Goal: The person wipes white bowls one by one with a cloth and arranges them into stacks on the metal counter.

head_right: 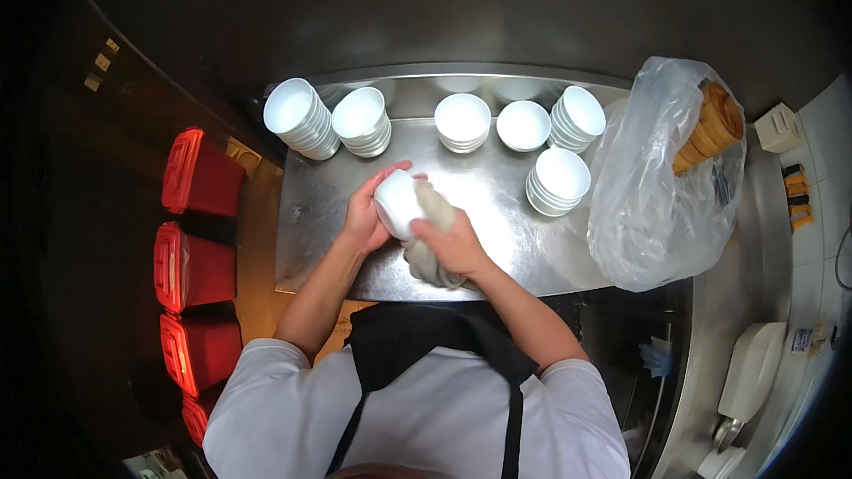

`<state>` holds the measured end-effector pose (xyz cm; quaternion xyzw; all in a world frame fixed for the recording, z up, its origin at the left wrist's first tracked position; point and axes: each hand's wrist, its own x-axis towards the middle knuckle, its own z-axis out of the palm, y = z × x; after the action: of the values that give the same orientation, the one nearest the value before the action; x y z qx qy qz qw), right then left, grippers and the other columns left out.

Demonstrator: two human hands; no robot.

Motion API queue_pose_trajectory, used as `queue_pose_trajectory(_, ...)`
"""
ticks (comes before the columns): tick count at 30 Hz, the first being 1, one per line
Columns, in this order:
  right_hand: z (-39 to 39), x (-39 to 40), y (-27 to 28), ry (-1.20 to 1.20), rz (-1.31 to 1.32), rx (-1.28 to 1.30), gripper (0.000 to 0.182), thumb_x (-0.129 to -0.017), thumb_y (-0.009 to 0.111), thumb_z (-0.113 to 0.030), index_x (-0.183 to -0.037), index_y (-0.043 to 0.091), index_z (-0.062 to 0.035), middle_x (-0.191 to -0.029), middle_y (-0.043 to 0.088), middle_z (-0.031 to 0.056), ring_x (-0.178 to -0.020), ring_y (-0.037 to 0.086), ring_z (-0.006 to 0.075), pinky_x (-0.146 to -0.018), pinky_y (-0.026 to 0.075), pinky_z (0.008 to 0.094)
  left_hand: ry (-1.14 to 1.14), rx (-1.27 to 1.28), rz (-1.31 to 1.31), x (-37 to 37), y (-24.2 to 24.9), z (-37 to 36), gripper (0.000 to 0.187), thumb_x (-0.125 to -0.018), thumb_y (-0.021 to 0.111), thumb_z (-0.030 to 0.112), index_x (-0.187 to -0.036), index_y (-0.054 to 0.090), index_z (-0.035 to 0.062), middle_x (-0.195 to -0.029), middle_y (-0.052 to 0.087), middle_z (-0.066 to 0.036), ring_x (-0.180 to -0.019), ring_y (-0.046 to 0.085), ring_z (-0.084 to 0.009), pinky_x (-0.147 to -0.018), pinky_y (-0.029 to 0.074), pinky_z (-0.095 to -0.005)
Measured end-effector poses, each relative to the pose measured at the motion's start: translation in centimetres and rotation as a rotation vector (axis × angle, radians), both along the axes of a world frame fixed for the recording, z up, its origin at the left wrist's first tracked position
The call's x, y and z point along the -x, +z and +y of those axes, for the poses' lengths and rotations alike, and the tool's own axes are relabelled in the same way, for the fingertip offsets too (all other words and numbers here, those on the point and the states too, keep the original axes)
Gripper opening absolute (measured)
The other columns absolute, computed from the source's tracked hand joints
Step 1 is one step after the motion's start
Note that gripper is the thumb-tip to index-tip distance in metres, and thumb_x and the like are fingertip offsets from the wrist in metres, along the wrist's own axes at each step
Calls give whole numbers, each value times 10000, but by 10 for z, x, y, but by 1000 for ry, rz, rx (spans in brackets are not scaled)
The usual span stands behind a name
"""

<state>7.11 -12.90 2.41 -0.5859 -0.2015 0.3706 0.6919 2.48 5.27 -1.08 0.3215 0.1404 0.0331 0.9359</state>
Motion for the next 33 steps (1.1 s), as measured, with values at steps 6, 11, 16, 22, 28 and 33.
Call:
queue_pose_trajectory(6, -3, -42, -28, -580, -122, -103, 356, -1008, 551, -232, -1269, 534, 10, -1118, 619, 62, -1006, 573, 131, -860, 469, 280, -130, -157, -203, 7, 45, -11, 361, -988, 563, 235, -1259, 555, -4, -1247, 618, -109, -1178, 569, -218, -1055, 401, -388)
queue_pose_trajectory(11, -19, -39, -46, -630, -8, -72, 351, -1020, 535, -249, -1277, 517, -10, -1086, 590, 28, -958, 550, 127, -871, 465, 297, 382, -1655, -137, -15, 80, 17, 222, -908, 649, 181, -1054, 662, 13, -947, 698, -119, -918, 643, -287, -858, 455, -427)
queue_pose_trajectory(16, -23, -21, -41, -628, 12, -76, 328, -1001, 570, -276, -1156, 575, 13, -1044, 628, 60, -937, 576, 137, -847, 470, 295, 609, -2228, -113, -66, 27, 73, 170, -853, 652, 128, -995, 679, 38, -806, 668, -103, -777, 620, -278, -792, 418, -395)
queue_pose_trajectory(22, -41, -11, -50, -615, 85, -149, 381, -1009, 552, -306, -1215, 545, 14, -1098, 626, 74, -995, 577, 152, -905, 462, 304, 420, -2278, 186, -75, 13, 72, 326, -859, 666, 201, -1155, 654, 64, -951, 691, -94, -961, 636, -233, -910, 390, -448)
queue_pose_trajectory(28, -42, -6, -54, -522, 108, -174, 414, -1019, 530, -316, -1275, 517, 9, -1148, 620, 86, -1046, 574, 163, -950, 449, 311, 244, -2254, -61, -101, 23, 7, 487, -854, 690, 263, -1286, 561, 79, -1278, 578, -91, -1230, 515, -204, -1110, 230, -607)
queue_pose_trajectory(33, -38, -5, -45, -443, 162, -194, 451, -1012, 540, -344, -1300, 500, 1, -1191, 602, 83, -1072, 563, 164, -964, 444, 318, -249, -2297, -116, -147, -6, -21, 262, -919, 602, 282, -1086, 674, 92, -1038, 692, -129, -1030, 640, -296, -1100, 210, -657)
